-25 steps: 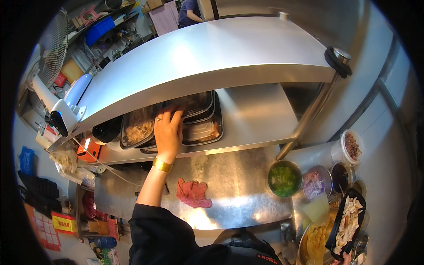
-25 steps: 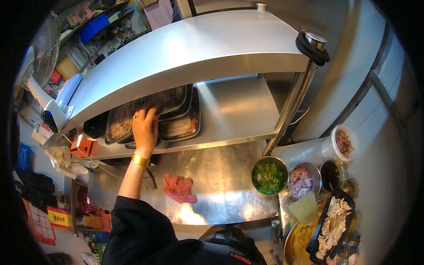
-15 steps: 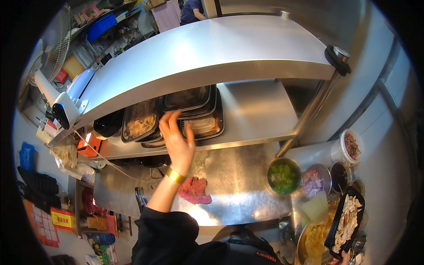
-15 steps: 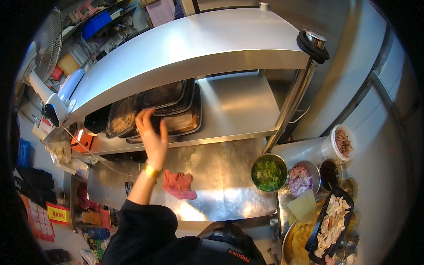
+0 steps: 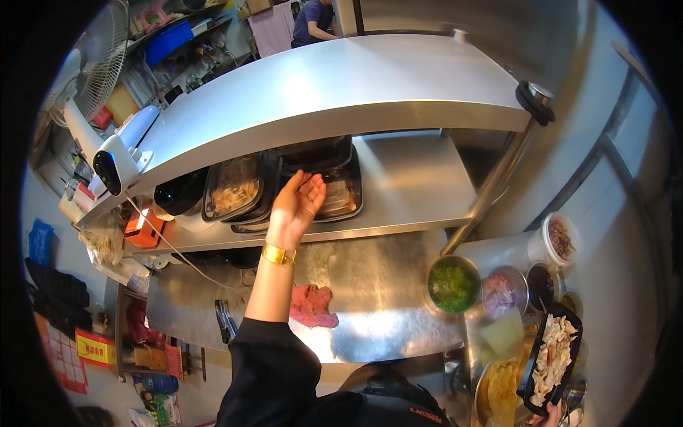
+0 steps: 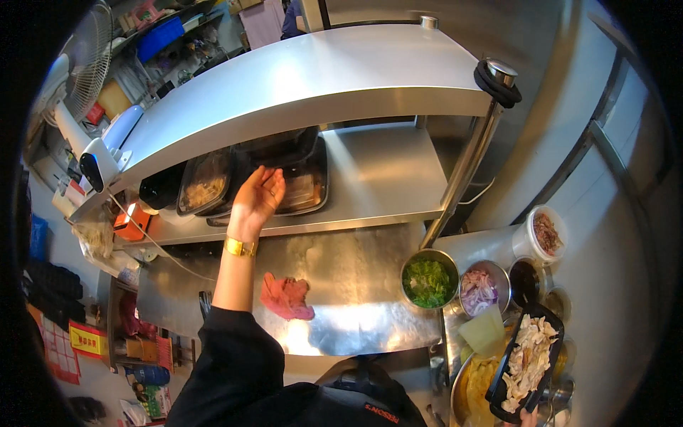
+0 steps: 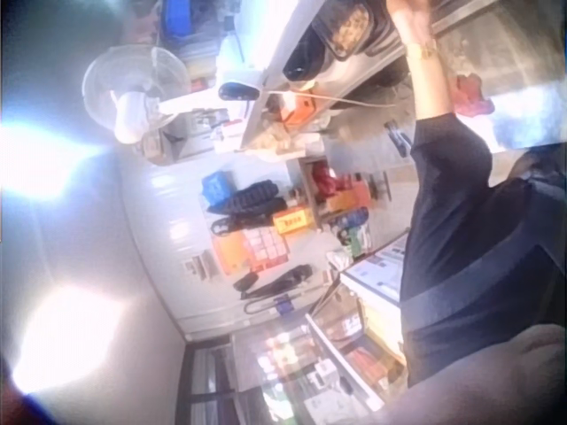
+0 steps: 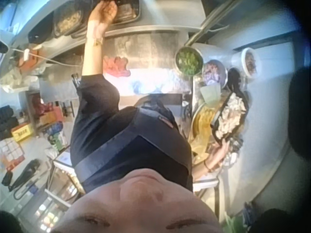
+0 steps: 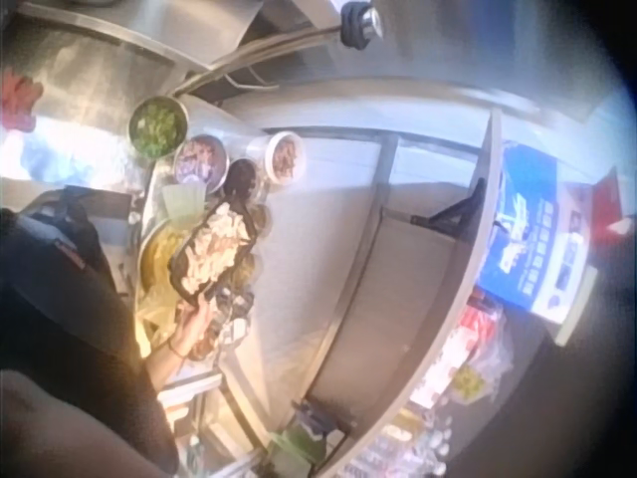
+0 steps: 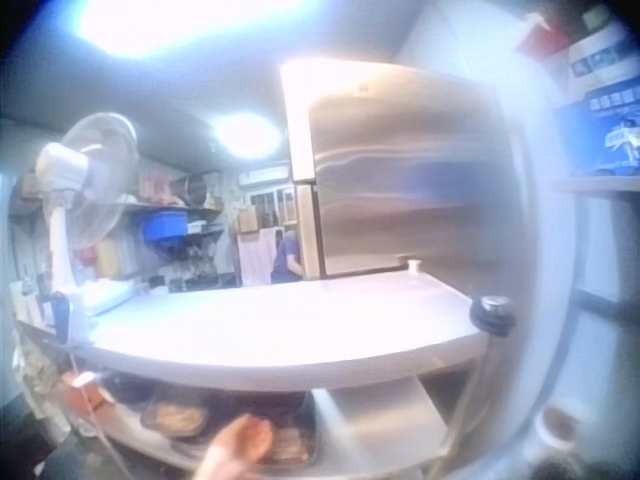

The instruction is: The person assembles a food tray by selecting various ingredients from a refrigerated display case and a prep station. They place items such as dumplings, meat, and vegetables into a black tray, then add sauces and condiments from bowls on the counter.

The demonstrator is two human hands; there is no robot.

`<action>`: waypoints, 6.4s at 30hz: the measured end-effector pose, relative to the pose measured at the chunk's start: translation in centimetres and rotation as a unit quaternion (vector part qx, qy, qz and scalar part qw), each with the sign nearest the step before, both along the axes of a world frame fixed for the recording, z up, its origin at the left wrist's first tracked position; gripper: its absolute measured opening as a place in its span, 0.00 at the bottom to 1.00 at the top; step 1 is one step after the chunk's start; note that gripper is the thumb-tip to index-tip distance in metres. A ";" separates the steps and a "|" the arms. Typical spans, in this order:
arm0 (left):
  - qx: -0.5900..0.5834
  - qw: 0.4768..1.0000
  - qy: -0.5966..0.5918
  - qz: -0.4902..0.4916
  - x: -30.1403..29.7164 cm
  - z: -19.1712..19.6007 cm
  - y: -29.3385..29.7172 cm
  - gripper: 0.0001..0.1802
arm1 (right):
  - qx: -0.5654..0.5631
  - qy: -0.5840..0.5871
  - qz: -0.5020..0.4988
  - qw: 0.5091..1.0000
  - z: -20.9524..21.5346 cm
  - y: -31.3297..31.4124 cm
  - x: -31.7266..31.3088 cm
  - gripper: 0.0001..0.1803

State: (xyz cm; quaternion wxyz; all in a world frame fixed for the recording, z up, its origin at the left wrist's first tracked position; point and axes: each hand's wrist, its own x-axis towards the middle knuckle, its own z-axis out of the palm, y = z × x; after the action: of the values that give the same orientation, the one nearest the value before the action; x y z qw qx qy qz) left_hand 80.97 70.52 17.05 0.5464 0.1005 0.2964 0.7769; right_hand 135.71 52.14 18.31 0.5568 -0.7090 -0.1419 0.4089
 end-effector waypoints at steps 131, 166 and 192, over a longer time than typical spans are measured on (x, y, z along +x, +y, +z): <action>-0.073 0.979 0.137 0.136 2.2 -8.0 -27.2 0.23 | 0.202 -0.054 0.444 0.871 -7.5 19.6 -18.6 0.05; -0.079 0.977 0.188 -0.069 6.5 -6.6 -20.4 0.21 | 0.324 -0.005 0.317 0.891 -6.3 14.7 -14.6 0.07; -0.119 0.953 0.179 -0.215 14.0 -6.8 1.6 0.08 | 0.309 0.068 0.341 0.885 -3.1 22.7 -21.3 0.07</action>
State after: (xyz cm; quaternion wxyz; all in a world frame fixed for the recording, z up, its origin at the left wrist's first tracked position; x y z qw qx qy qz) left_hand 95.02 72.08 10.21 0.6464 0.2335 0.4507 0.5697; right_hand 114.37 74.80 15.20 0.5820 -0.3793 -0.4562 0.5561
